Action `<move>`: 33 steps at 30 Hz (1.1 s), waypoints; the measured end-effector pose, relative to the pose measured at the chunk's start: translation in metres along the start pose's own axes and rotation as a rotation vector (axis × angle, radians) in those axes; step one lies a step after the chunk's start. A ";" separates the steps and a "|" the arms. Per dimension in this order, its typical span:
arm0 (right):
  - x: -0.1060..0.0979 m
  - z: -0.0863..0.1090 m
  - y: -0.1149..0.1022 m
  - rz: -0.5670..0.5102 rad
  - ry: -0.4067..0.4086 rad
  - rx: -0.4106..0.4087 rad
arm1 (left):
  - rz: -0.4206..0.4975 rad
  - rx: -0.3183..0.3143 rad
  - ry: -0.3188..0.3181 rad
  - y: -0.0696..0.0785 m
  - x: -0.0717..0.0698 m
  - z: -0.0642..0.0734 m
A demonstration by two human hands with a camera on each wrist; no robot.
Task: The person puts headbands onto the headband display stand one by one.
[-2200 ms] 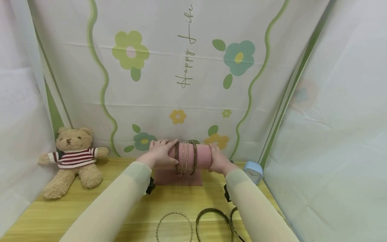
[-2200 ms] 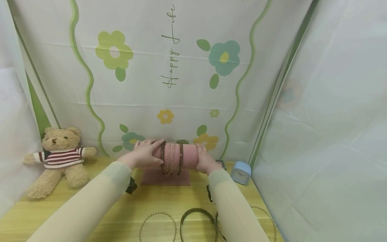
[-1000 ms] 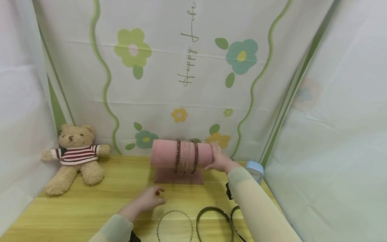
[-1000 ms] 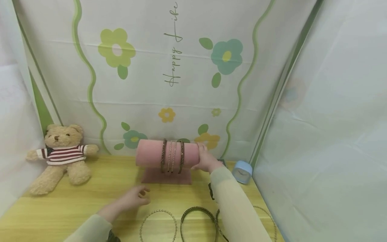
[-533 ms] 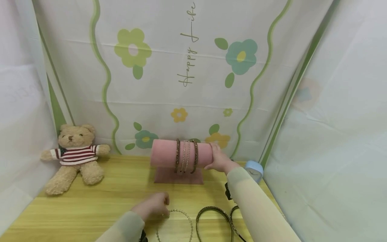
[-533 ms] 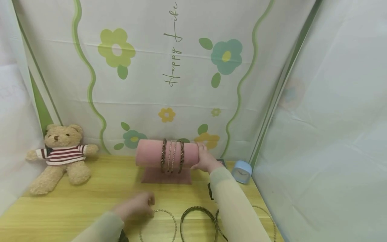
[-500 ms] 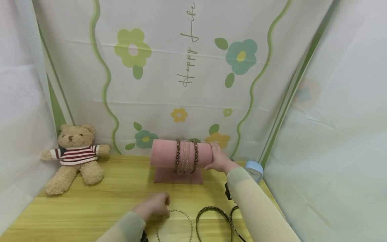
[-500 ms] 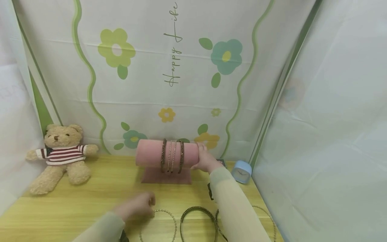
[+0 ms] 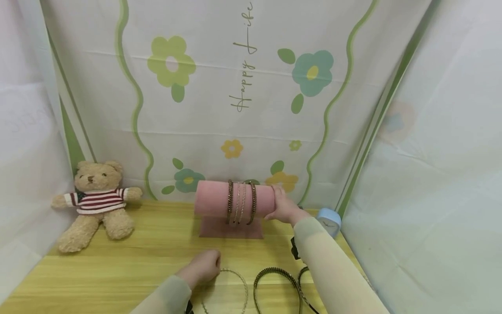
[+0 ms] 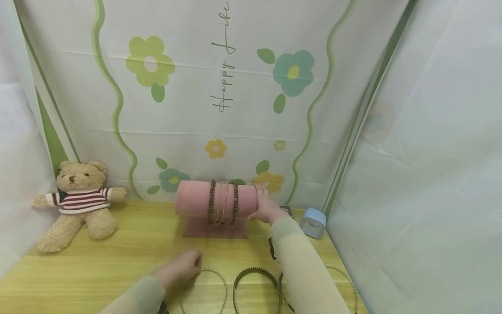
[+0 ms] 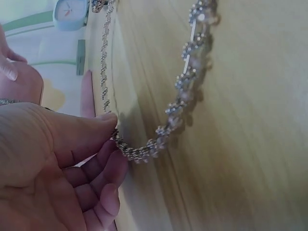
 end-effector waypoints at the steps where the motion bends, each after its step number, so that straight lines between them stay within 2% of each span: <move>1: -0.001 0.001 -0.001 0.000 0.002 0.000 | 0.010 -0.004 0.005 -0.001 -0.001 0.000; 4: -0.001 0.002 -0.002 -0.005 0.003 0.004 | 0.099 0.003 0.010 -0.003 -0.006 0.001; 6: -0.001 0.002 -0.003 -0.008 -0.002 0.005 | 0.222 0.006 -0.015 -0.005 -0.010 0.001; 8: -0.001 0.001 -0.002 -0.014 -0.004 0.004 | 0.395 -0.004 -0.065 -0.008 -0.016 0.000; 11: -0.001 0.000 0.001 -0.021 -0.006 0.007 | 0.638 -0.054 -0.158 -0.016 -0.024 0.000; 14: 0.000 -0.002 0.003 -0.028 -0.002 0.007 | 0.783 -0.111 -0.245 -0.022 -0.035 0.005; 18: 0.001 -0.003 0.004 -0.025 0.000 -0.004 | 0.881 -0.159 -0.347 -0.028 -0.049 0.015; 21: 0.001 -0.002 0.002 -0.017 0.000 -0.005 | 0.958 -0.135 -0.405 -0.028 -0.060 0.023; 24: 0.001 -0.001 -0.001 -0.005 -0.005 0.004 | 1.030 -0.079 -0.444 -0.027 -0.071 0.028; 28: -0.002 0.002 -0.006 -0.007 -0.003 0.007 | 1.084 -0.030 -0.452 -0.027 -0.085 0.034; 33: -0.006 0.006 -0.011 -0.017 0.005 0.001 | 1.060 -0.007 -0.404 -0.029 -0.099 0.039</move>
Point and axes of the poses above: each hand's wrist, its own z-axis away from the middle knuckle, its own x-axis out of the palm, y = z × x, the point moved 8 cm from there along -z, towards the middle knuckle, and after that the axes turned 8 degrees about -x, right-handed, at the moved point
